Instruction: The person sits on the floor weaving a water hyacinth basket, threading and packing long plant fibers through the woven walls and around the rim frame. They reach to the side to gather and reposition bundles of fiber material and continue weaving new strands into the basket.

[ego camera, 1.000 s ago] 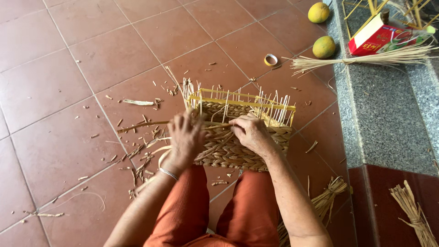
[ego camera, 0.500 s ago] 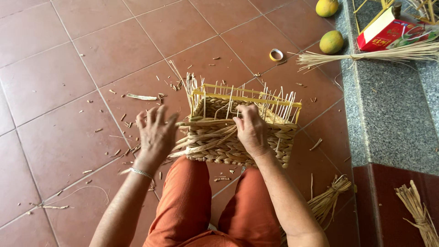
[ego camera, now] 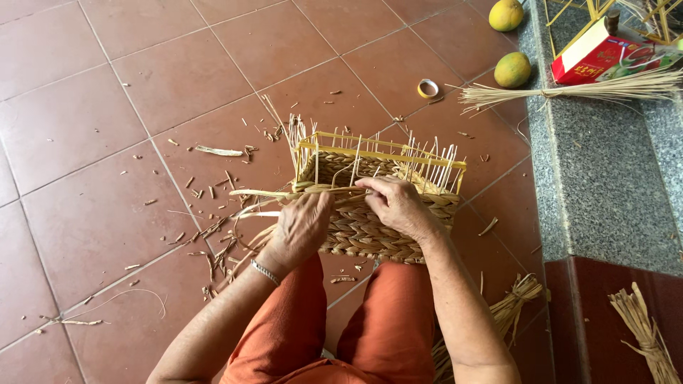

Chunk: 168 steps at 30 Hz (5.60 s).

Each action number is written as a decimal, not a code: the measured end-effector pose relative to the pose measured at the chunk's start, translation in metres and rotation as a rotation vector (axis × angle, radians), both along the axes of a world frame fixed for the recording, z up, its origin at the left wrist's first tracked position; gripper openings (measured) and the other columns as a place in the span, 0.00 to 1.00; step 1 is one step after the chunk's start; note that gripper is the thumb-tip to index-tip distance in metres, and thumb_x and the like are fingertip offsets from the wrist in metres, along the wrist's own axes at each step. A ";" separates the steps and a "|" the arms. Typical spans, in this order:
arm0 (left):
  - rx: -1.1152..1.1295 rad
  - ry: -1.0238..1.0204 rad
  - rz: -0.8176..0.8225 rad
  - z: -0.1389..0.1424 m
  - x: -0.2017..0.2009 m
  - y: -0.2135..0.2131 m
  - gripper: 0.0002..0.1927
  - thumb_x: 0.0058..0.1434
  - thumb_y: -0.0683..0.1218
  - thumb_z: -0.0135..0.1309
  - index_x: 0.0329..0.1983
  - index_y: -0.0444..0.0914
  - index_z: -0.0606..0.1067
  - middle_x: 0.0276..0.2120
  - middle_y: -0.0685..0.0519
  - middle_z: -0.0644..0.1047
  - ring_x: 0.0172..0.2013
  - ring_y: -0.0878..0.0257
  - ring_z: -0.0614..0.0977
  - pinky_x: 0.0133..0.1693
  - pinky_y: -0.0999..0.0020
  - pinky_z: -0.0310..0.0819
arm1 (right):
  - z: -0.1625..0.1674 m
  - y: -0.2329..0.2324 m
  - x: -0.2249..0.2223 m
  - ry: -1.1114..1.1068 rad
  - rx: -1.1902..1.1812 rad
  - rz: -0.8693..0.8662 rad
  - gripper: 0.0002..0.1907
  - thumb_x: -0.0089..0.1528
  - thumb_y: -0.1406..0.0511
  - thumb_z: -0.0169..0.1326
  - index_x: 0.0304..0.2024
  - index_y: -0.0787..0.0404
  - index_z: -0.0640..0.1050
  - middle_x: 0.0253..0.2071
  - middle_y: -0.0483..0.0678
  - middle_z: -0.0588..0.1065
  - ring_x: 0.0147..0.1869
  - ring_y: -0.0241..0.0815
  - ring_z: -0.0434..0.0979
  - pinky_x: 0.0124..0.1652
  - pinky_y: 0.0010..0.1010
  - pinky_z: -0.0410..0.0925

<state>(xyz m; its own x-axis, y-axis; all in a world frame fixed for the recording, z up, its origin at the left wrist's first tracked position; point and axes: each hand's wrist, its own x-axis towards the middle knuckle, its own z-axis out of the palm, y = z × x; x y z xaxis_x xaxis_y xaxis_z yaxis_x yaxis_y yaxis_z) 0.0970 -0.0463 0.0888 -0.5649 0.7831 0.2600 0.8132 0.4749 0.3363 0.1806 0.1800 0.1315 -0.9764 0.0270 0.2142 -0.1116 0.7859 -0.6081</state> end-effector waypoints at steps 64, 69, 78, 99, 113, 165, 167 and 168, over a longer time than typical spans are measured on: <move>0.178 -0.637 0.021 -0.015 -0.076 -0.073 0.10 0.67 0.49 0.55 0.44 0.43 0.85 0.20 0.52 0.77 0.22 0.68 0.75 0.28 0.65 0.74 | -0.044 -0.016 -0.037 0.312 0.134 -0.245 0.11 0.63 0.65 0.64 0.28 0.58 0.76 0.24 0.44 0.78 0.22 0.34 0.75 0.22 0.29 0.69; 0.148 -0.383 0.238 0.007 -0.105 -0.100 0.09 0.60 0.50 0.61 0.41 0.45 0.86 0.26 0.53 0.81 0.29 0.62 0.78 0.33 0.58 0.73 | -0.047 -0.020 -0.036 0.520 0.181 -0.259 0.08 0.61 0.64 0.66 0.33 0.55 0.77 0.28 0.41 0.78 0.28 0.31 0.77 0.27 0.26 0.71; 0.320 0.036 -0.156 0.008 -0.010 -0.050 0.20 0.62 0.48 0.61 0.55 0.37 0.77 0.54 0.46 0.76 0.57 0.52 0.75 0.61 0.55 0.69 | -0.083 -0.036 -0.057 0.639 0.555 -0.235 0.08 0.68 0.79 0.56 0.40 0.62 0.79 0.32 0.48 0.75 0.27 0.33 0.75 0.20 0.17 0.70; -0.128 0.430 0.504 0.074 -0.055 -0.068 0.06 0.67 0.50 0.58 0.43 0.46 0.76 0.36 0.55 0.77 0.42 0.58 0.77 0.54 0.44 0.62 | -0.026 -0.024 -0.041 0.259 0.103 -0.013 0.05 0.62 0.71 0.61 0.41 0.63 0.79 0.34 0.50 0.80 0.38 0.43 0.81 0.38 0.35 0.75; 0.414 0.103 0.018 0.004 -0.039 0.027 0.18 0.56 0.35 0.52 0.51 0.31 0.76 0.43 0.43 0.75 0.46 0.47 0.77 0.50 0.52 0.73 | -0.025 -0.013 -0.036 0.201 0.033 -0.027 0.07 0.66 0.67 0.54 0.47 0.59 0.77 0.36 0.49 0.77 0.39 0.46 0.79 0.38 0.38 0.73; 0.252 0.118 -0.012 -0.012 -0.009 -0.062 0.16 0.60 0.45 0.56 0.49 0.34 0.70 0.40 0.43 0.74 0.42 0.46 0.76 0.44 0.50 0.73 | -0.086 -0.071 -0.067 0.743 0.417 -0.198 0.04 0.66 0.74 0.54 0.42 0.63 0.77 0.39 0.50 0.78 0.38 0.39 0.80 0.34 0.25 0.76; 0.160 0.024 0.048 -0.018 -0.010 -0.059 0.09 0.63 0.42 0.54 0.44 0.35 0.69 0.35 0.45 0.75 0.40 0.46 0.77 0.44 0.49 0.73 | -0.079 -0.065 -0.065 0.465 0.262 -0.155 0.06 0.70 0.76 0.53 0.44 0.63 0.79 0.36 0.49 0.79 0.33 0.37 0.80 0.28 0.24 0.74; 0.117 -0.045 0.056 -0.019 -0.010 -0.059 0.08 0.66 0.42 0.52 0.44 0.35 0.68 0.34 0.44 0.75 0.39 0.46 0.77 0.42 0.50 0.73 | -0.073 -0.063 -0.063 0.325 0.181 -0.128 0.07 0.72 0.76 0.52 0.45 0.64 0.80 0.34 0.48 0.80 0.30 0.36 0.80 0.25 0.24 0.73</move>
